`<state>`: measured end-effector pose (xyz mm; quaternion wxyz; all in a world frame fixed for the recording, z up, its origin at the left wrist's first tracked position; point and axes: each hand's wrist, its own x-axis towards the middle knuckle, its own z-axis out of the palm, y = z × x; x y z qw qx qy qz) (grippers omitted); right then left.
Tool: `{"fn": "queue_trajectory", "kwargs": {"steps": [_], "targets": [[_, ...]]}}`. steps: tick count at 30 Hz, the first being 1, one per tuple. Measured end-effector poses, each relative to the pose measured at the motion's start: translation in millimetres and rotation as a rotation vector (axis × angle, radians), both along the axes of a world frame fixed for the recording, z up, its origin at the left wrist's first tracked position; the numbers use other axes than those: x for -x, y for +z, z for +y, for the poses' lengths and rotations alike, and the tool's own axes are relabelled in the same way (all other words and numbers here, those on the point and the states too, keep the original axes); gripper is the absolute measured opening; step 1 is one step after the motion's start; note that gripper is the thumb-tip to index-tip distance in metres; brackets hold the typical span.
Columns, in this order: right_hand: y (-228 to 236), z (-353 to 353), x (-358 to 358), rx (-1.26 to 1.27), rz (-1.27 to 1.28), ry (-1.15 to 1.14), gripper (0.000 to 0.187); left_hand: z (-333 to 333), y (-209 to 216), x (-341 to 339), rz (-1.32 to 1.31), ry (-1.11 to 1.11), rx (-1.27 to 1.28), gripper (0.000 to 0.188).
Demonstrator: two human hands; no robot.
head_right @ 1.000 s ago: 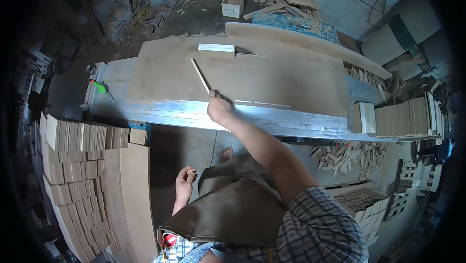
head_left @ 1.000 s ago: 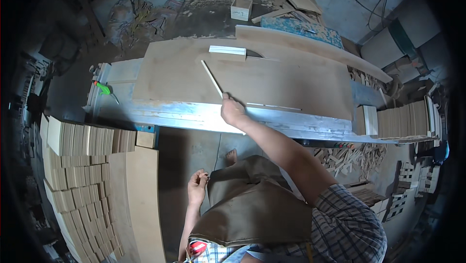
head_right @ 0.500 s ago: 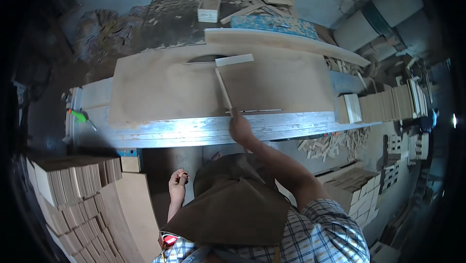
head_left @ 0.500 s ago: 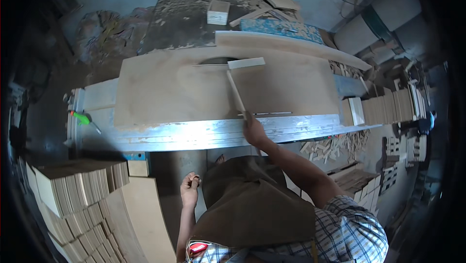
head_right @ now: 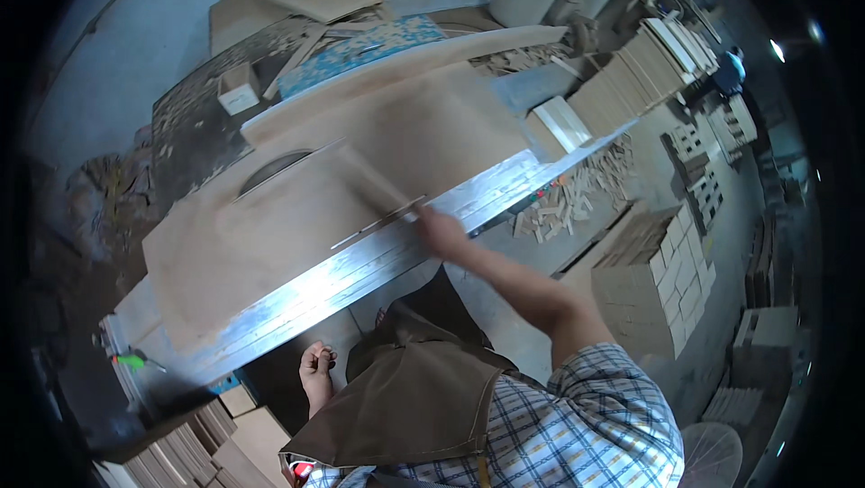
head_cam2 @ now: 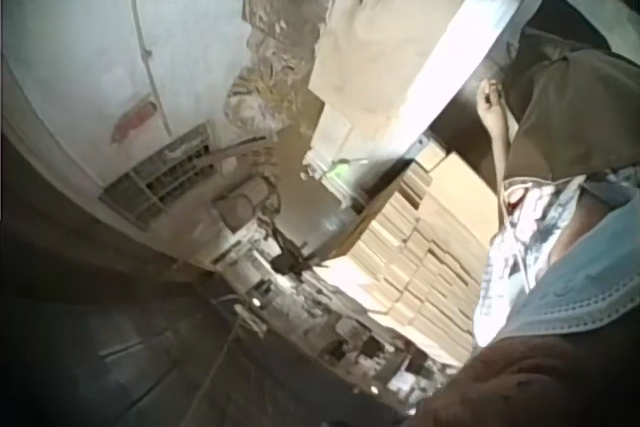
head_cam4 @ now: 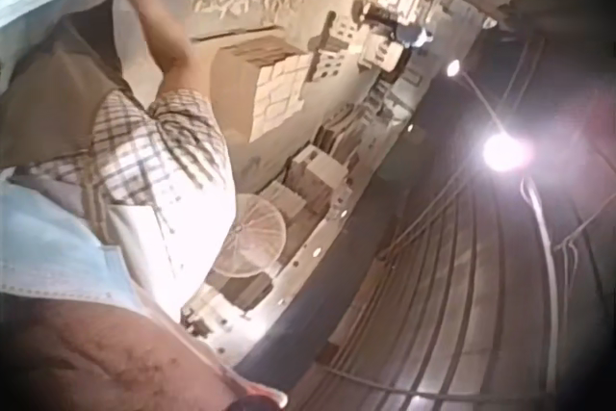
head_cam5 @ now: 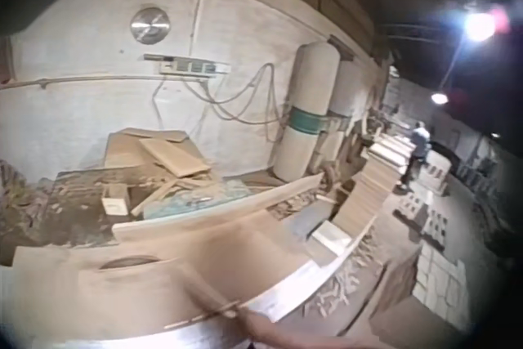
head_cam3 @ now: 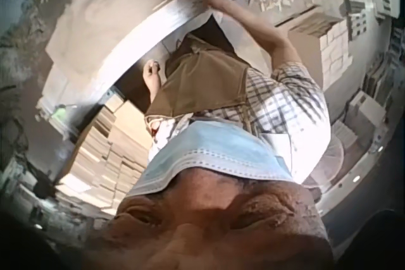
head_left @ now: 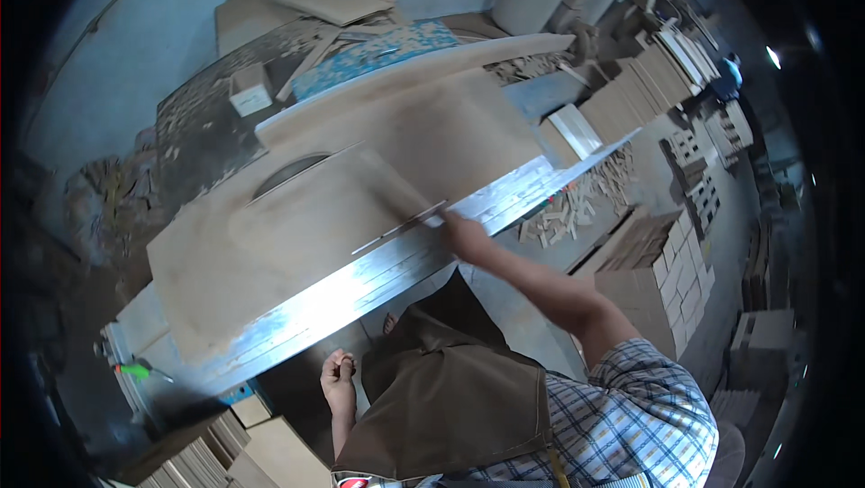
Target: The person repeatedly places stacks of wooden blocks onto a table saw, feeds them past the saw blade by hand and with a push stick to cut them, and stacks the cut wooden pieces onto an adjacent table.
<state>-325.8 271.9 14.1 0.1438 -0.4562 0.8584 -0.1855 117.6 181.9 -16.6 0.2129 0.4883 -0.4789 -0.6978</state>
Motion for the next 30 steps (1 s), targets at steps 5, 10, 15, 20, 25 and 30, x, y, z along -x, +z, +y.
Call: {"fn": "queue_trajectory", "kwargs": {"steps": [5,10,15,20,25,30], "targets": [[17,-47,-97,-0.077,-0.052,0.494,0.040,-1,25,26,0.005,-0.096,0.045,0.025],[-10,-91,-133,0.246,0.192,0.795,0.033,4,38,45,0.049,-0.111,0.094,0.026],[-18,-90,-140,0.299,0.257,0.713,0.032,6,37,53,0.061,-0.120,0.099,0.027],[-30,-85,-132,0.420,0.256,0.676,0.029,-2,45,85,0.001,-0.276,0.093,0.030],[-32,-67,-100,0.419,0.047,0.731,0.028,-19,76,151,-0.008,-0.325,0.099,0.030],[-37,-48,-53,0.493,0.198,0.696,0.018,-23,102,227,0.088,-0.377,0.288,0.030]]}}
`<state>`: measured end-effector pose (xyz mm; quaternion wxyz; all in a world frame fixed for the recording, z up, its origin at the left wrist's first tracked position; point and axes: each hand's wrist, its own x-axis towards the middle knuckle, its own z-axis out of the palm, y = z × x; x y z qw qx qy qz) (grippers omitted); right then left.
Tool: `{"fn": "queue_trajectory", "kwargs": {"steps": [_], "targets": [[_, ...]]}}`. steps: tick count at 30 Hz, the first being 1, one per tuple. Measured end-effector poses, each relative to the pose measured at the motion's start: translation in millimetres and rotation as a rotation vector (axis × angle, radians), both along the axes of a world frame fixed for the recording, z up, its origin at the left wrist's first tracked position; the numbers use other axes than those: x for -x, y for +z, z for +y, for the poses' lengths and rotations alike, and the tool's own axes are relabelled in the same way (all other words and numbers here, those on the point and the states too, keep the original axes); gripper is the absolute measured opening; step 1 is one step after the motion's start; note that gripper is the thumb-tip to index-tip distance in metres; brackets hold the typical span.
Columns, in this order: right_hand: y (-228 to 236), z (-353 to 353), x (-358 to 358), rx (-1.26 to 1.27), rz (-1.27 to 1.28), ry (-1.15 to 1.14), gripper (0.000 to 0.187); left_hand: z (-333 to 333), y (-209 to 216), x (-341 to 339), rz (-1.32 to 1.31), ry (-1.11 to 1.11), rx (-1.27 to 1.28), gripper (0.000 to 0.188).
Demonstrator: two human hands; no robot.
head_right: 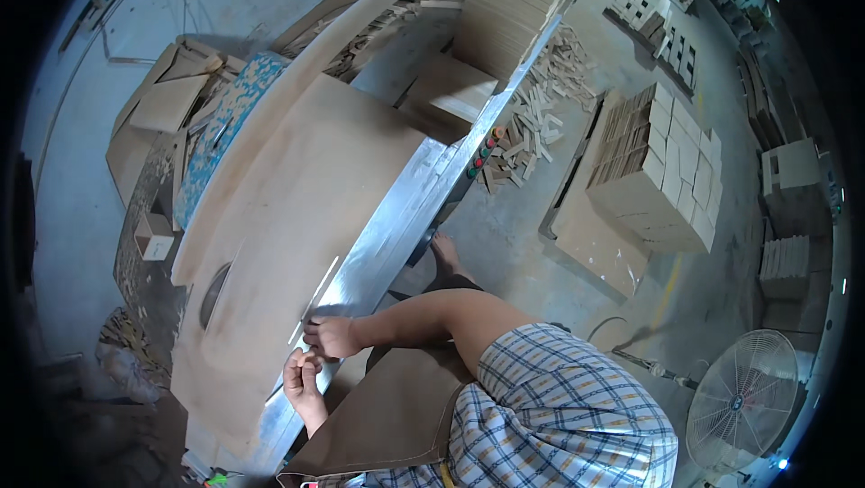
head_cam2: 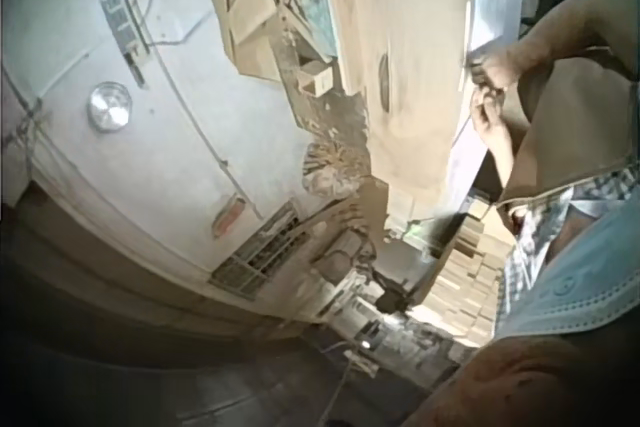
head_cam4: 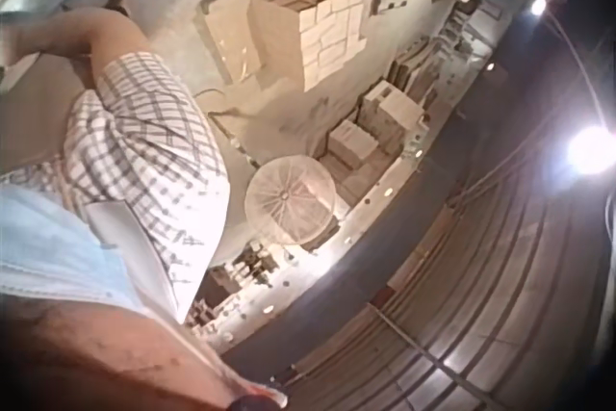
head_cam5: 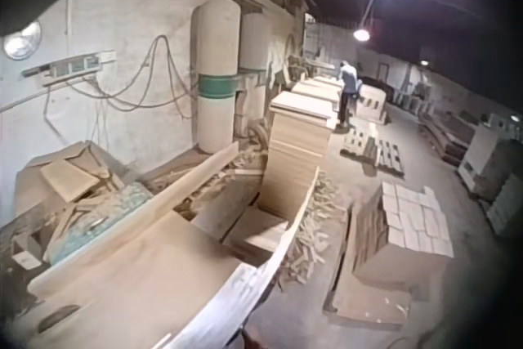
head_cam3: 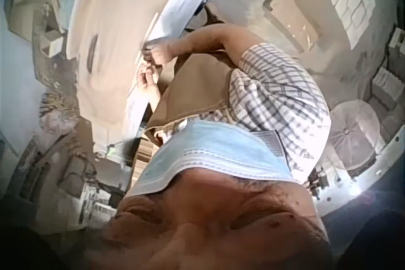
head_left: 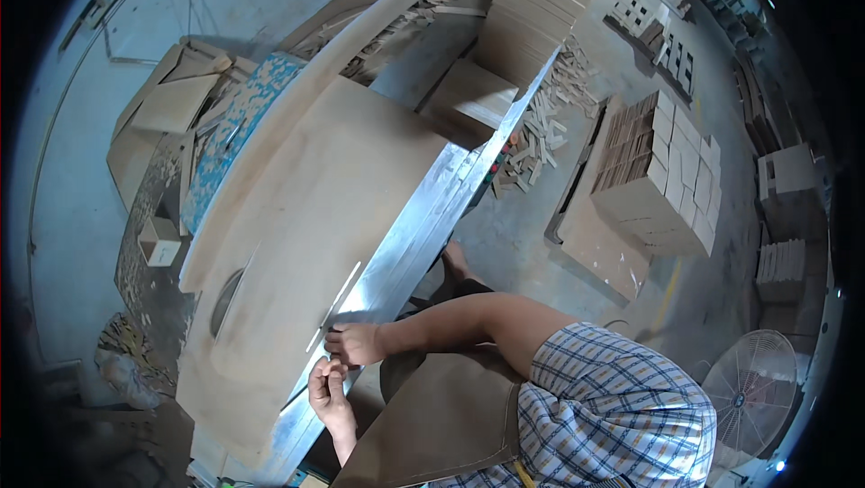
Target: The person repeatedly places stacks of wooden blocks onto a table saw, feeds them past the saw blade by hand and with a push stick to cut them, and stacks the cut wooden pieces onto an adjacent table.
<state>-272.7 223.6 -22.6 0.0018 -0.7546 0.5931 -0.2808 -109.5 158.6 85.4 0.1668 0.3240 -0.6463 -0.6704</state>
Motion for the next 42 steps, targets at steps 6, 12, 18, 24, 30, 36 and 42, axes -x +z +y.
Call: {"fn": "queue_trajectory", "kwargs": {"steps": [6,12,18,24,30,36,42], "targets": [[4,4,52,-0.113,-0.284,0.126,0.021,22,28,94,-0.070,-0.078,0.028,0.031],[-6,27,89,-0.277,-0.353,0.146,0.029,42,39,156,-0.063,-0.136,0.019,0.030],[68,59,150,-0.042,-0.944,-0.049,0.024,37,40,223,-0.082,-0.228,0.154,0.033],[90,205,246,-0.138,-1.030,-0.902,0.034,56,45,376,-0.208,-0.554,0.304,0.055],[105,270,362,0.123,-1.148,-1.445,0.043,92,26,557,-0.312,-0.761,0.518,0.093],[52,253,406,0.104,-1.122,-1.634,0.049,100,-28,623,-0.400,-0.867,0.381,0.080],[47,264,413,0.076,-1.157,-1.615,0.056,118,-13,623,-0.408,-0.826,0.347,0.061]]}}
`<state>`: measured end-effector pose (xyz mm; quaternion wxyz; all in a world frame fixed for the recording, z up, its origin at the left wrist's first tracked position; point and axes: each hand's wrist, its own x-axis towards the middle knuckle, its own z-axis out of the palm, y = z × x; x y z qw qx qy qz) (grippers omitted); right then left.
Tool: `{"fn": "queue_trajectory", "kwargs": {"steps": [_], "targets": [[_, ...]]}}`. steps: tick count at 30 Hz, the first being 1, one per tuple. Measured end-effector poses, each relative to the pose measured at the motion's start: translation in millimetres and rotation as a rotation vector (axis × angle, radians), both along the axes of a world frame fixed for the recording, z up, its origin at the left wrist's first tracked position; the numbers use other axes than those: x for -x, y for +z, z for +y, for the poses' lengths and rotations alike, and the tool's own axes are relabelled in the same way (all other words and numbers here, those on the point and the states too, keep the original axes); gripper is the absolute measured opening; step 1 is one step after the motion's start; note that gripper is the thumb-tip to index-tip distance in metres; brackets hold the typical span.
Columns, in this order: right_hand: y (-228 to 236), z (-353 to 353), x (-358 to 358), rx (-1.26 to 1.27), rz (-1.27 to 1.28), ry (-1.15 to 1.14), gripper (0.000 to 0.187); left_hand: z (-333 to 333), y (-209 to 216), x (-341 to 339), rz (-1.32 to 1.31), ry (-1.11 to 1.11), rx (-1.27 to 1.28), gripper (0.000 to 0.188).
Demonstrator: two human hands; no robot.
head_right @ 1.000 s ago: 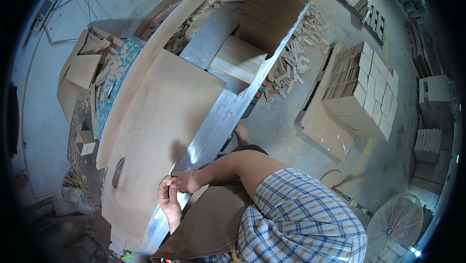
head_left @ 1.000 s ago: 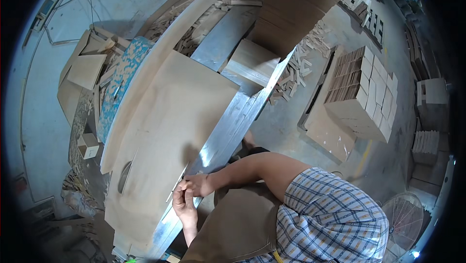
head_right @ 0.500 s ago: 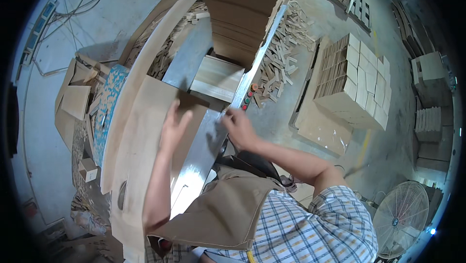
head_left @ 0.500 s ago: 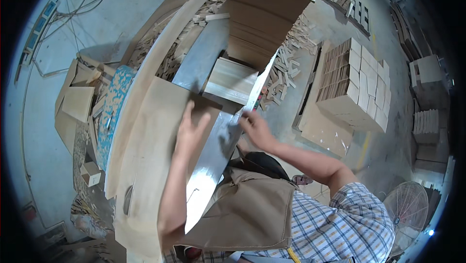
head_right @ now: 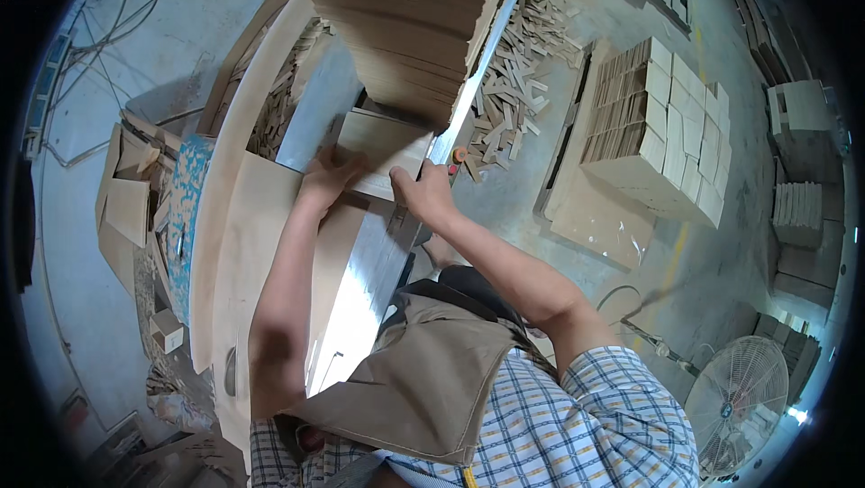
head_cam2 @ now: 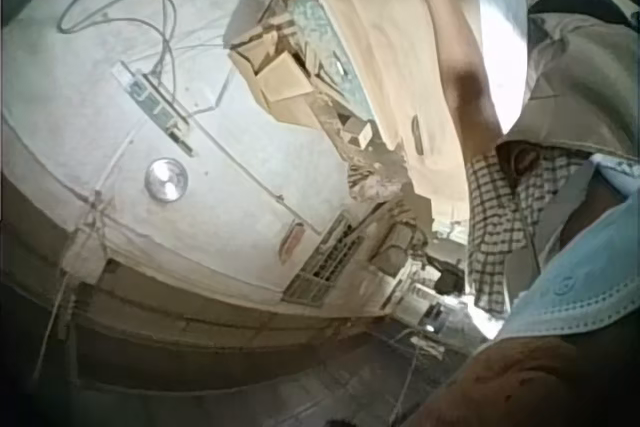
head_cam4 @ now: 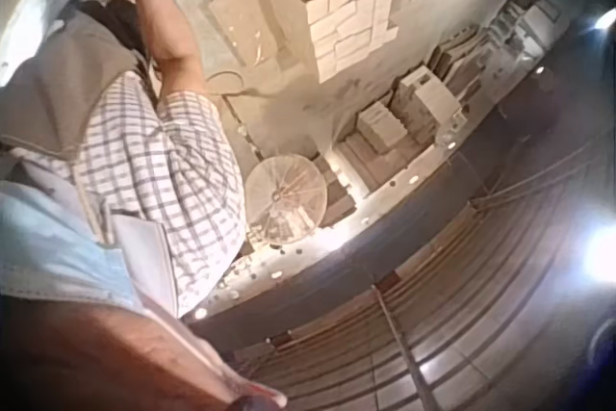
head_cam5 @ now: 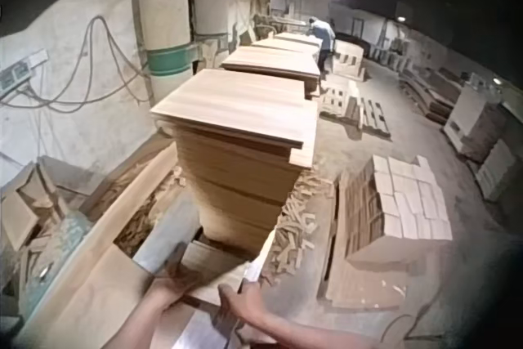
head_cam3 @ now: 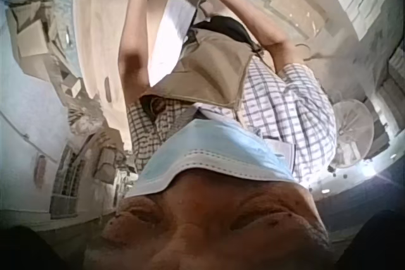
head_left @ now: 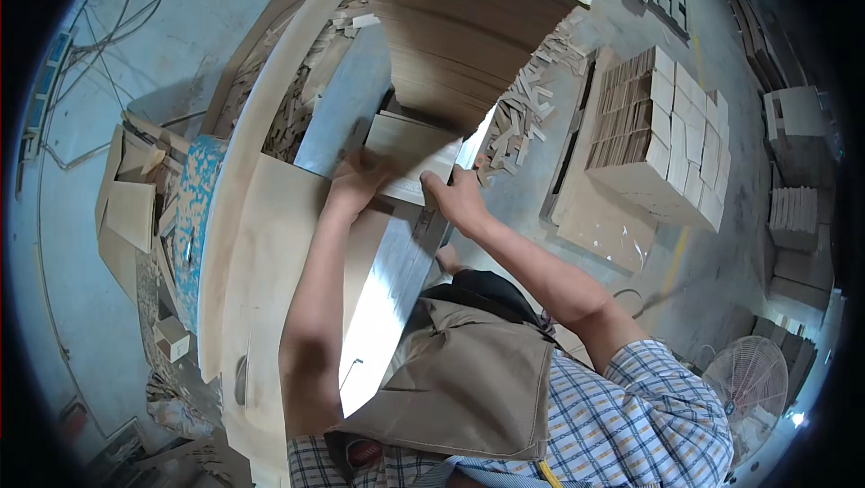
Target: The person repeatedly places stacks of wooden blocks onto a table saw, feeds them past the saw blade by hand and with a push stick to cut them, and stacks the cut wooden pieces onto an adjacent table.
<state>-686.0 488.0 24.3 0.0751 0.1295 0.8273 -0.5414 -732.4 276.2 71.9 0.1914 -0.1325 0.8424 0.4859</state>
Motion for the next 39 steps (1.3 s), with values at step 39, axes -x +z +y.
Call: {"fn": "queue_trajectory", "kwargs": {"steps": [39], "targets": [[60,-158,-34,0.579,-0.168,0.977,0.072,-99,25,-256,0.402,0.873,-0.588,0.084]]}}
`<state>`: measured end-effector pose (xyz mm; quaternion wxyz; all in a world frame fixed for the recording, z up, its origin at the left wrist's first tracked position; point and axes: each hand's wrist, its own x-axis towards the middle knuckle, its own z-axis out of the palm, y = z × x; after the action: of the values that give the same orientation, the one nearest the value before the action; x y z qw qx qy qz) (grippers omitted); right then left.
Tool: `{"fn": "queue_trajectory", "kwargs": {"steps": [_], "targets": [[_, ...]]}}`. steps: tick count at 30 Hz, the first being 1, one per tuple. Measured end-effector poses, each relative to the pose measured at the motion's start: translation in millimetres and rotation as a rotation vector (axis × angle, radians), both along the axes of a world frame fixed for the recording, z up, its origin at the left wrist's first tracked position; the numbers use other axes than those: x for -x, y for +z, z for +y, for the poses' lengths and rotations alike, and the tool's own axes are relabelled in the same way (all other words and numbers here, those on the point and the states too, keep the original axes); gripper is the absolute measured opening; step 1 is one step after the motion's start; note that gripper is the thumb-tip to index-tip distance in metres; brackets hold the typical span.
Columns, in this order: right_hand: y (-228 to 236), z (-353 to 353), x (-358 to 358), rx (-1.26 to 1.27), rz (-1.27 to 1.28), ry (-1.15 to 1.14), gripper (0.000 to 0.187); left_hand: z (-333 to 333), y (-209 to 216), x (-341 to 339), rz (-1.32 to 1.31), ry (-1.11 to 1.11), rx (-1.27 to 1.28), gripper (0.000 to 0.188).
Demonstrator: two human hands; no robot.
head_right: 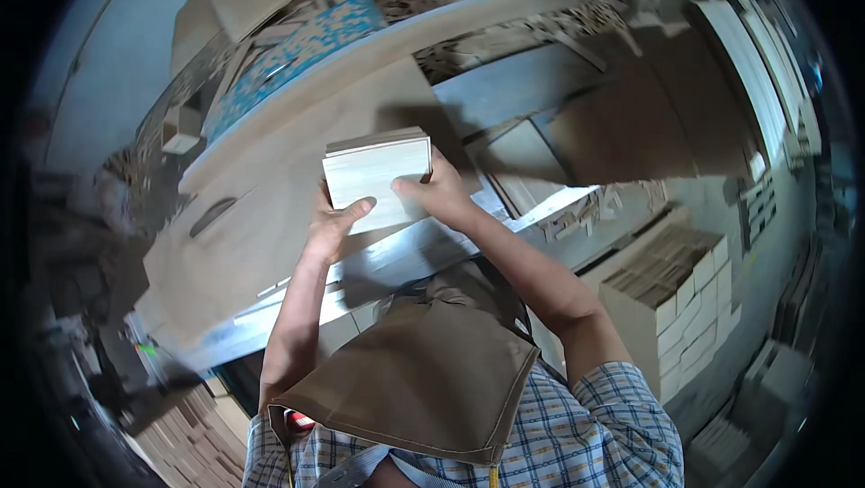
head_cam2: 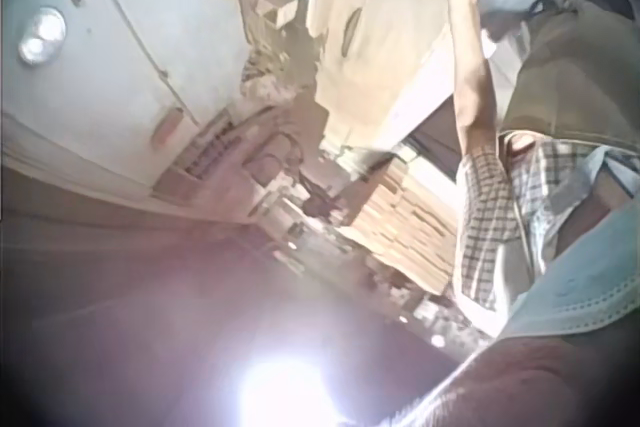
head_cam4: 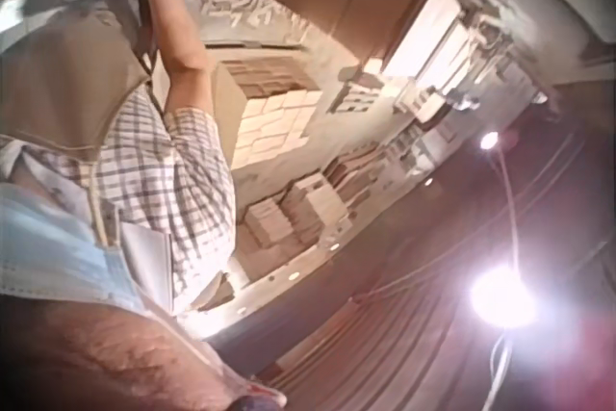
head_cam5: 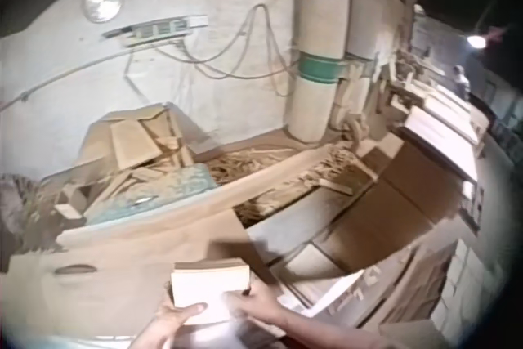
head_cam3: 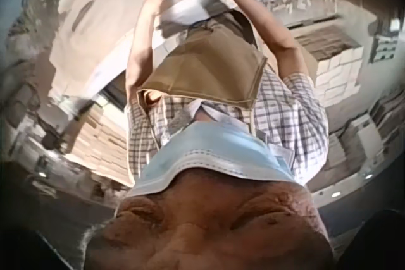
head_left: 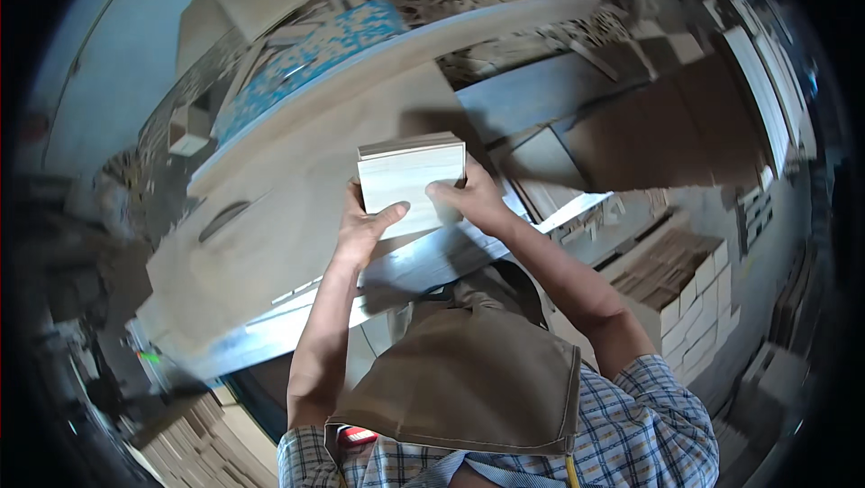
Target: The person repeatedly places stacks of wooden blocks onto a table saw, feeds them past the saw blade by hand and with a push stick to cut them, and stacks the cut wooden pieces onto an adjacent table.
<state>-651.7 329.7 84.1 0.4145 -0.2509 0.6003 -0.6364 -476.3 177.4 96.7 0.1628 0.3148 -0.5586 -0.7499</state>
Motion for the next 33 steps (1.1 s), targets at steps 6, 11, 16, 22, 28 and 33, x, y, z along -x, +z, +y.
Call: {"fn": "queue_trajectory", "kwargs": {"steps": [6,11,16,22,28,33], "targets": [[1,-55,-29,0.021,0.406,0.011,0.078,-19,-6,-37,-0.013,0.128,0.298,0.066],[-23,-68,-45,-0.042,0.662,0.034,0.092,-25,-56,-50,-0.148,0.250,0.481,0.063],[-51,-67,-43,-0.089,0.681,0.051,0.092,-23,-85,-55,-0.162,0.227,0.539,0.072],[-57,-63,-43,-0.063,0.687,0.010,0.091,-24,-88,-55,-0.136,0.254,0.512,0.086],[-51,-65,-45,-0.092,0.522,0.075,0.091,-17,-75,-44,-0.112,0.290,0.490,0.084],[-51,-62,-45,-0.105,0.596,0.088,0.089,-17,-72,-48,-0.140,0.311,0.489,0.081]]}}
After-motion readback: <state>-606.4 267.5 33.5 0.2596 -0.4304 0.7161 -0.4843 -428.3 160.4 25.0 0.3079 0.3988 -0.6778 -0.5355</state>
